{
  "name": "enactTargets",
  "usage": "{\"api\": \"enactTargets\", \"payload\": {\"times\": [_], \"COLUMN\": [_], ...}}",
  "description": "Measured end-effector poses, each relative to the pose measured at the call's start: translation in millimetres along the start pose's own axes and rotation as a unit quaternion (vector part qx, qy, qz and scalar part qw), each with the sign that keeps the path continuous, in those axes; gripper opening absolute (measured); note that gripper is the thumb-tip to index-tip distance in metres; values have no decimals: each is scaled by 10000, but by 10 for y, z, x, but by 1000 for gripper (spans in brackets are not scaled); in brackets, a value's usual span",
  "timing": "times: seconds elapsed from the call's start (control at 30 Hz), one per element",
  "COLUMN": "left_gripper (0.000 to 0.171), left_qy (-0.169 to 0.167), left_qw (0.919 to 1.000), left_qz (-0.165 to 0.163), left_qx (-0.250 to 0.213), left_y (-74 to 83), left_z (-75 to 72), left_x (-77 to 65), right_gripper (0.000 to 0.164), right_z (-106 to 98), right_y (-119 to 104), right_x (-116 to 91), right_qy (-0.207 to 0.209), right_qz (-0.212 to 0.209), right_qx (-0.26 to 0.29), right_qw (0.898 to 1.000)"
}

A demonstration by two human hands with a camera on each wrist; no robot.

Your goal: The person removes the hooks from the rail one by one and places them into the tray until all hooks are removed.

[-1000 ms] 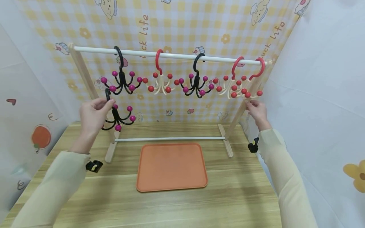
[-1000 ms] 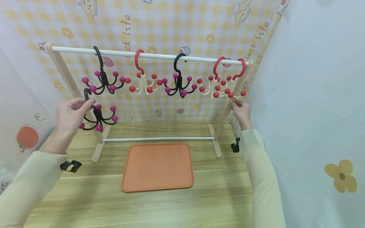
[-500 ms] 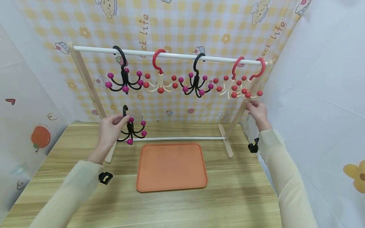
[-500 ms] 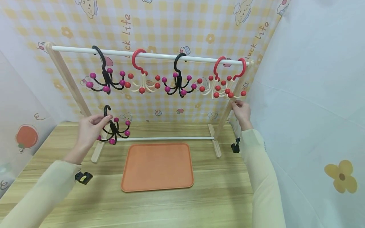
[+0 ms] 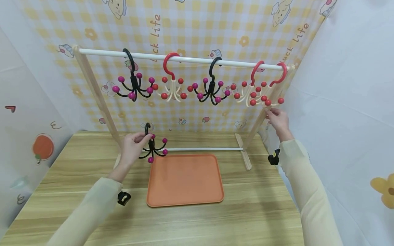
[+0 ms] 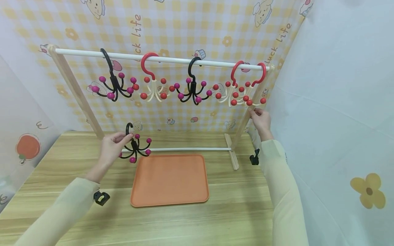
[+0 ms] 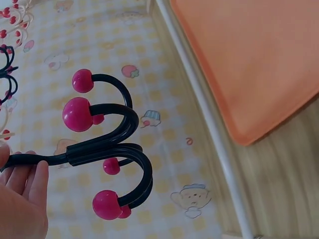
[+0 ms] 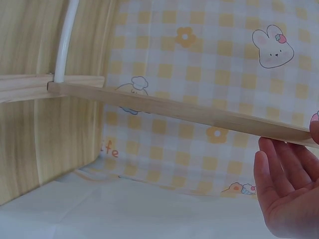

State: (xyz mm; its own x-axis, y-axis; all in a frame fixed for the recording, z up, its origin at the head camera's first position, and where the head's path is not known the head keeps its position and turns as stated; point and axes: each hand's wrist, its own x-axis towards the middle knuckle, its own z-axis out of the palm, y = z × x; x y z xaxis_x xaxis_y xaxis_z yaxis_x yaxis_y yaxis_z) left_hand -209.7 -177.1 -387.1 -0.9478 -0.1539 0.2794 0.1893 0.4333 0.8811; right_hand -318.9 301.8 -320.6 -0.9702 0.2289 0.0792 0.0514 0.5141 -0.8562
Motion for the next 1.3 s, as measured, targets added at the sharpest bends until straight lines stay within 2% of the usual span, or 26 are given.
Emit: {"api": "enactTargets", "payload": {"times": [0.1, 0.17, 0.2, 0.3, 0.33, 0.43, 0.5, 0.53, 0.57, 0.6, 0.67, 0.7, 0.8, 0.87, 1.1, 1.3], "left_gripper": [38, 37, 34, 26, 23, 21, 23, 25, 27, 27, 29, 28, 28, 28, 21, 21], "left_qy": [-129, -149, -195, -96, -111, -126, -203, -241, -241, -331, -404, -448, -517, -475, -357, -299], "left_qw": [9998, 9996, 9987, 9960, 9930, 9915, 9927, 9941, 9963, 9964, 9976, 9976, 9970, 9972, 9957, 9959], "left_qz": [-37, -86, -13, 162, 271, 256, 194, 132, 29, -29, -207, -237, -370, -323, -377, -487], "left_qx": [-137, -218, -465, -869, -1143, -1266, -1172, -1046, -820, -778, -526, -473, -439, -477, -763, -704], "left_y": [-28, -126, -148, -686, -939, -1294, -1133, -1001, -792, -687, -526, -494, -498, -511, -652, -755], "left_z": [67, 133, 161, 351, 433, 569, 575, 566, 537, 525, 525, 530, 565, 593, 674, 714], "left_x": [-32, -26, -38, 88, 152, 207, 115, 53, -39, -92, -183, -215, -275, -314, -380, -418], "right_gripper": [56, 56, 56, 56, 56, 56, 56, 56, 57, 57, 57, 57, 58, 58, 57, 58], "right_z": [6, 10, 10, 9, 6, 0, -3, -4, -5, -6, -7, -8, -7, -7, -10, -10], "right_y": [3, 3, 5, 3, 3, 3, 5, 4, 4, 4, 3, 2, 1, -2, -5, -5], "right_x": [3, 2, 3, 0, -1, -2, -1, -2, -2, -2, -3, -5, -10, -15, -14, -15], "right_qy": [15, 18, 22, 18, 15, 7, 1, -1, -3, -1, -12, -17, -35, -41, -34, -69], "right_qz": [-12, -23, -24, -20, -18, -18, -21, -21, -19, -17, -14, -15, -22, -35, -73, -82], "right_qx": [-11, -9, -6, 21, 36, 56, 33, 21, 9, -6, -12, 2, 29, 34, 33, 51], "right_qw": [10000, 10000, 10000, 10000, 10000, 10000, 10000, 10000, 10000, 10000, 10000, 10000, 10000, 10000, 10000, 9999]}}
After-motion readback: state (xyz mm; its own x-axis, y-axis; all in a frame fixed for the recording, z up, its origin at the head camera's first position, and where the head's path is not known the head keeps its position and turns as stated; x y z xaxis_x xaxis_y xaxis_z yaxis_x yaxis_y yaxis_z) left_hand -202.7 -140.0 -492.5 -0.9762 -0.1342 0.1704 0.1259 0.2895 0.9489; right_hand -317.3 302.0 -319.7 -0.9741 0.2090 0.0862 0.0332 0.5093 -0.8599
